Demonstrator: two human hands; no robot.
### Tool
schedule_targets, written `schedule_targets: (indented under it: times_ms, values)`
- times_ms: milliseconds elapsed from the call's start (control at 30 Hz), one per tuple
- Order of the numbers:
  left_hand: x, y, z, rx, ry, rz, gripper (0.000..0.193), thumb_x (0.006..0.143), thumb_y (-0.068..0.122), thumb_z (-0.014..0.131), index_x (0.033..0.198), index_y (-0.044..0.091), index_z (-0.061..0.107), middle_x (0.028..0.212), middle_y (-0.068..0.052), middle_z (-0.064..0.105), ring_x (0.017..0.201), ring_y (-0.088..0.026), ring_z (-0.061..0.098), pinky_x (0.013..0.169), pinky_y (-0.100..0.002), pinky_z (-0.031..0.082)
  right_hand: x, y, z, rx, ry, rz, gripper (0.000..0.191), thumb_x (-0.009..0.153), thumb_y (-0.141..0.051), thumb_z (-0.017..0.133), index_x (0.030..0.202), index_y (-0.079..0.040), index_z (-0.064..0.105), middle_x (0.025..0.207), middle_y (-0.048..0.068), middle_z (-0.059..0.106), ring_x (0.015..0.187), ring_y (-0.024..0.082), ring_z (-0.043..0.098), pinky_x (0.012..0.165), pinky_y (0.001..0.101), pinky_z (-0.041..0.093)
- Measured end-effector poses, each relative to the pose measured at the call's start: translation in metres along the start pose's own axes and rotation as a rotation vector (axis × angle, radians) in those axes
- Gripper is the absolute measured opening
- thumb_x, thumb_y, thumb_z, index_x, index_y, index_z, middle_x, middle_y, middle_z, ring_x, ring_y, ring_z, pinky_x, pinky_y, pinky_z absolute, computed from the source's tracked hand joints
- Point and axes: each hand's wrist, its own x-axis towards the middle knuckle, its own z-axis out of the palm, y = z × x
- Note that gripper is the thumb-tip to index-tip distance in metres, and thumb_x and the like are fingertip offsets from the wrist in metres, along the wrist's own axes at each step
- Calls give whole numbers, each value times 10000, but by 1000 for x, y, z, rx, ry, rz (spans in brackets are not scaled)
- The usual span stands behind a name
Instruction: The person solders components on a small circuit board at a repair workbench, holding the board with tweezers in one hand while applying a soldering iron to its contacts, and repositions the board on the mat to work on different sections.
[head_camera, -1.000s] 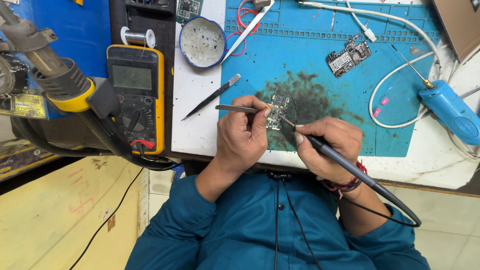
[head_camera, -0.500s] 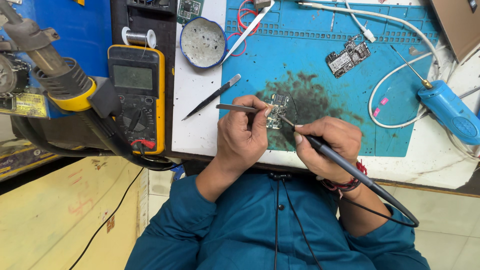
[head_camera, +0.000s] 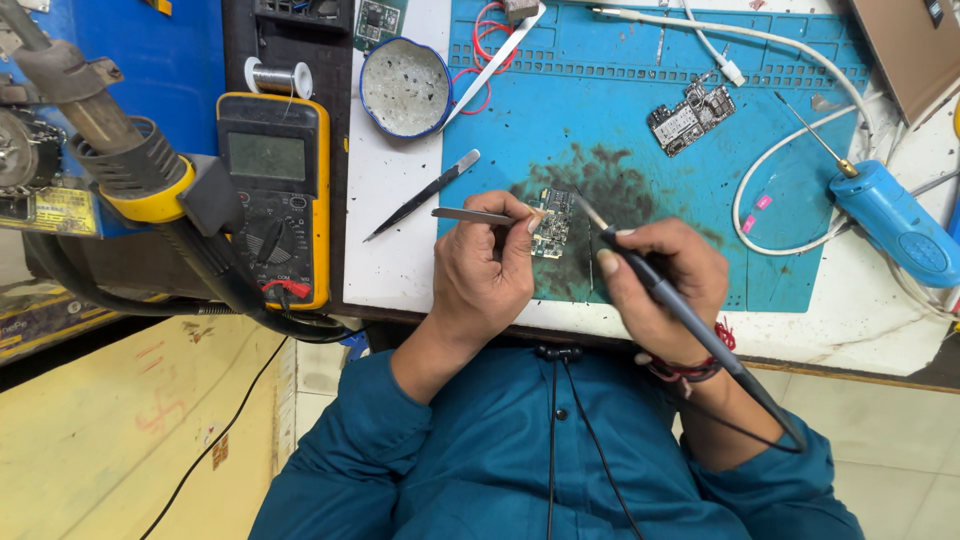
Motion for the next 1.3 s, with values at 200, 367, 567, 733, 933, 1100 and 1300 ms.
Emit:
schedule_targets:
  times_ms: [200,367,567,733,933,1100,1300]
  values:
    - [0,3,-2,-14,3,14,120,1052,22,633,1136,16,547,962,-98,741,766,-126,717,667,-260,569,7,-2,-8,-90,-41,-29,128,960,-60,764,1043,12,700,890,104,711,707,161,636,629,252,481]
    - [0,3,-3,2,-5,-20,114,1046,22,645,1121,18,560,917,-93,727,741,-120,709,644,-255,558,11,-5,-1,-184,-78,-204,104,919,-39,770,922,6,677,853,124,714,697,224,660,603,295,486]
    - [0,2,-1,-12,-3,-22,133,1049,27,644,1139,18,548,913,-81,733,751,-110,718,649,-253,563,15,-9,0,-193,-88,-209,107,890,-25,782,892,0,678,821,124,714,664,233,653,626,319,482]
    - [-1,0,-3,-3,-3,-16,124,1050,27,645,1133,19,554,917,-88,727,736,-114,704,642,-258,557,16,-10,2,-185,-99,-227,108,894,-24,780,910,-3,676,866,136,727,704,239,681,608,291,500]
    - [-1,-1,-1,-15,5,-14,132,1052,40,648,1139,18,552,913,-82,730,746,-111,710,650,-255,563,17,-9,1,-184,-97,-243,113,881,-7,790,904,-4,679,841,130,725,685,235,680,638,312,501]
    - [-2,-2,-1,-47,1,-19,139,1056,41,638,1151,16,540,942,-85,742,786,-110,731,665,-248,577,17,-8,2,-189,-88,-253,123,878,-9,796,914,-1,679,853,134,729,691,240,682,643,314,505]
    - [-3,-3,-1,-29,-3,-13,136,1054,33,641,1148,16,544,939,-91,744,768,-108,721,660,-247,573,17,-8,2,-194,-95,-251,129,872,-16,805,916,-3,685,844,131,726,690,241,681,642,315,502]
